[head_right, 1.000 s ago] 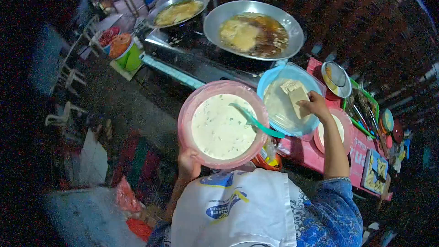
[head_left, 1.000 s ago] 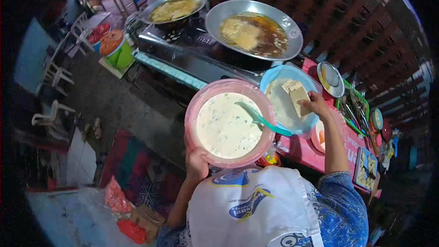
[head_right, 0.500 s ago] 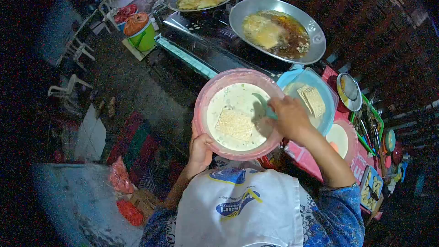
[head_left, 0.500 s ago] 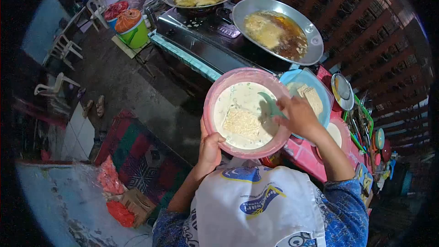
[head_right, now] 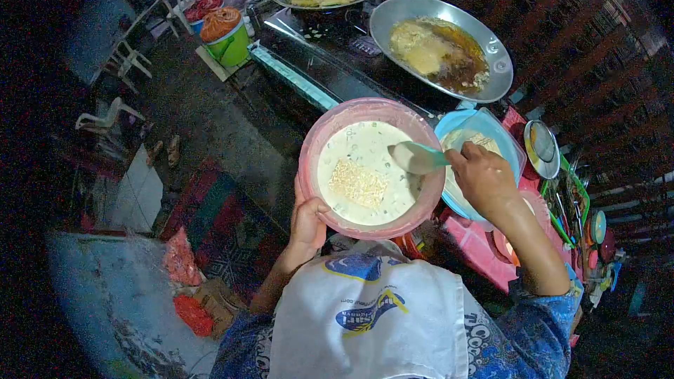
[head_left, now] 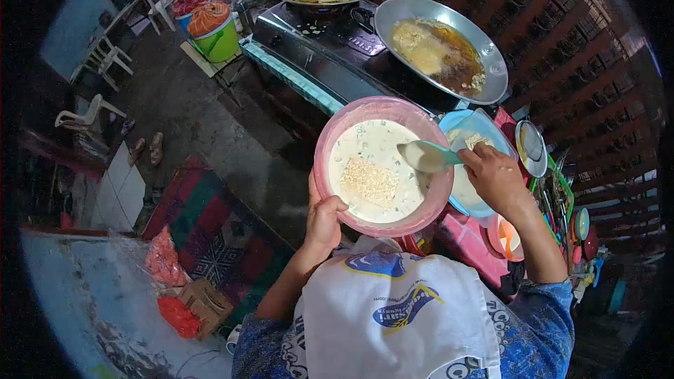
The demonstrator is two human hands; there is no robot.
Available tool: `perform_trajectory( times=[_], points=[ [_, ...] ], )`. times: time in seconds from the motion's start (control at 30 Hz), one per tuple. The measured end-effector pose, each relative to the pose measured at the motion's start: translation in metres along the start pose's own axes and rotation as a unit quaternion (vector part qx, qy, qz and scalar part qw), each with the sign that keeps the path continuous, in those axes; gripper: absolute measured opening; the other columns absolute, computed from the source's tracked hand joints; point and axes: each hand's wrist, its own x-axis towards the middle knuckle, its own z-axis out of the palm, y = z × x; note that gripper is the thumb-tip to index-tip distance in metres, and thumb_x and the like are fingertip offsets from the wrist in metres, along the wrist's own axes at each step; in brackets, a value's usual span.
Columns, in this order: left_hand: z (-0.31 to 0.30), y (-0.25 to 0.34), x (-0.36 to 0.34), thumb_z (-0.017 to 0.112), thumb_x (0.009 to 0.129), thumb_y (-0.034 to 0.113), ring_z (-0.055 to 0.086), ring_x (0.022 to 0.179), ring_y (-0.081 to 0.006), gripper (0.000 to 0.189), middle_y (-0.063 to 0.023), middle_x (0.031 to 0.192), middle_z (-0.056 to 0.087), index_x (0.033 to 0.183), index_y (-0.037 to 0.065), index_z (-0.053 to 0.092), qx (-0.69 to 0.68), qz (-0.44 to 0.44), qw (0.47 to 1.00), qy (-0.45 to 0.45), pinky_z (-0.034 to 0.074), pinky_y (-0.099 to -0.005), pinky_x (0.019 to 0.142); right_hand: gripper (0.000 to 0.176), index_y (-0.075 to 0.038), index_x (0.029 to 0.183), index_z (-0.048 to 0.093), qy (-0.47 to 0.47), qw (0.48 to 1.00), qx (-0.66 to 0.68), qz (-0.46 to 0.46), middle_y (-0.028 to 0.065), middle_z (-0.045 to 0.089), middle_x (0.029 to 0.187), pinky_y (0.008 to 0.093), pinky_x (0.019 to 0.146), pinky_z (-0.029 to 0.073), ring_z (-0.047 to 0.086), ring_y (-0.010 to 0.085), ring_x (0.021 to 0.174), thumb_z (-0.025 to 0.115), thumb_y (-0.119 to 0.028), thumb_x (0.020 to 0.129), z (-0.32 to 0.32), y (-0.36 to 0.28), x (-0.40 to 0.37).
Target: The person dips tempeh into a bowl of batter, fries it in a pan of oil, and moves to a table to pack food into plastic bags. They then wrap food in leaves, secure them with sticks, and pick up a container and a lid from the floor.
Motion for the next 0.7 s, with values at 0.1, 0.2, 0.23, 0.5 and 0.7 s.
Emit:
perform_trajectory(
  times=[0.1, 0.2, 0.23, 0.5, 0.7],
  points=[
    [-0.001, 0.001, -0.001, 0.039, 0.054, -0.004, 0.036, 0.117, -0.0217, 0.079, -0.0107, 0.125, 0.037, 0.13, 0.007, 0.024, 0.0, 0.014, 1.0, -0.003, 0.028, -0.0315, 0.097, 0.017, -0.011, 0.091, 0.057, -0.022, 0.998, 0.047, 0.029, 0.0101, 0.055, 0.077, 0.0377, 0.06, 0.048, 0.059, 0.0274, 0.073, 0.052, -0.014, 0.075, 0.012, -0.006, -0.002],
    [0.001, 0.002, -0.002, 0.04, 0.054, -0.004, 0.035, 0.118, -0.0217, 0.079, -0.0108, 0.125, 0.037, 0.13, 0.007, 0.024, 0.001, 0.02, 1.0, 0.005, 0.028, -0.0314, 0.098, 0.018, -0.011, 0.092, 0.058, -0.049, 0.994, 0.092, 0.038, 0.01, 0.058, 0.08, 0.0386, 0.061, 0.047, 0.059, 0.0284, 0.072, 0.054, -0.018, 0.076, 0.024, -0.01, 0.004],
    [0.001, 0.003, -0.002, 0.04, 0.054, -0.004, 0.035, 0.118, -0.0216, 0.079, -0.0108, 0.126, 0.037, 0.13, 0.007, 0.024, 0.001, 0.019, 1.0, 0.011, 0.028, -0.0311, 0.098, 0.019, -0.011, 0.093, 0.058, -0.055, 0.989, 0.133, 0.032, 0.0104, 0.059, 0.082, 0.0391, 0.062, 0.047, 0.059, 0.029, 0.073, 0.054, -0.02, 0.077, 0.025, -0.011, 0.007],
    [-0.005, 0.015, -0.012, 0.041, 0.052, 0.0, 0.036, 0.117, -0.0233, 0.08, -0.0105, 0.125, 0.039, 0.13, 0.007, 0.026, 0.022, 0.043, 0.996, 0.069, 0.028, -0.0324, 0.099, 0.022, -0.011, 0.094, 0.061, -0.101, 0.947, 0.304, -0.029, 0.0154, 0.061, 0.083, 0.0395, 0.066, 0.046, 0.059, 0.0326, 0.076, 0.058, -0.025, 0.077, 0.053, -0.046, 0.055],
    [-0.038, 0.042, -0.019, 0.038, 0.057, -0.005, 0.036, 0.117, -0.0205, 0.076, -0.0091, 0.125, 0.039, 0.13, 0.009, 0.026, -0.023, 0.07, 0.991, 0.115, 0.029, -0.0306, 0.097, 0.019, -0.007, 0.093, 0.06, -0.13, 0.905, 0.399, -0.073, 0.0148, 0.061, 0.082, 0.0328, 0.067, 0.045, 0.059, 0.0261, 0.074, 0.059, -0.018, 0.078, 0.06, -0.087, 0.104]
  ],
)
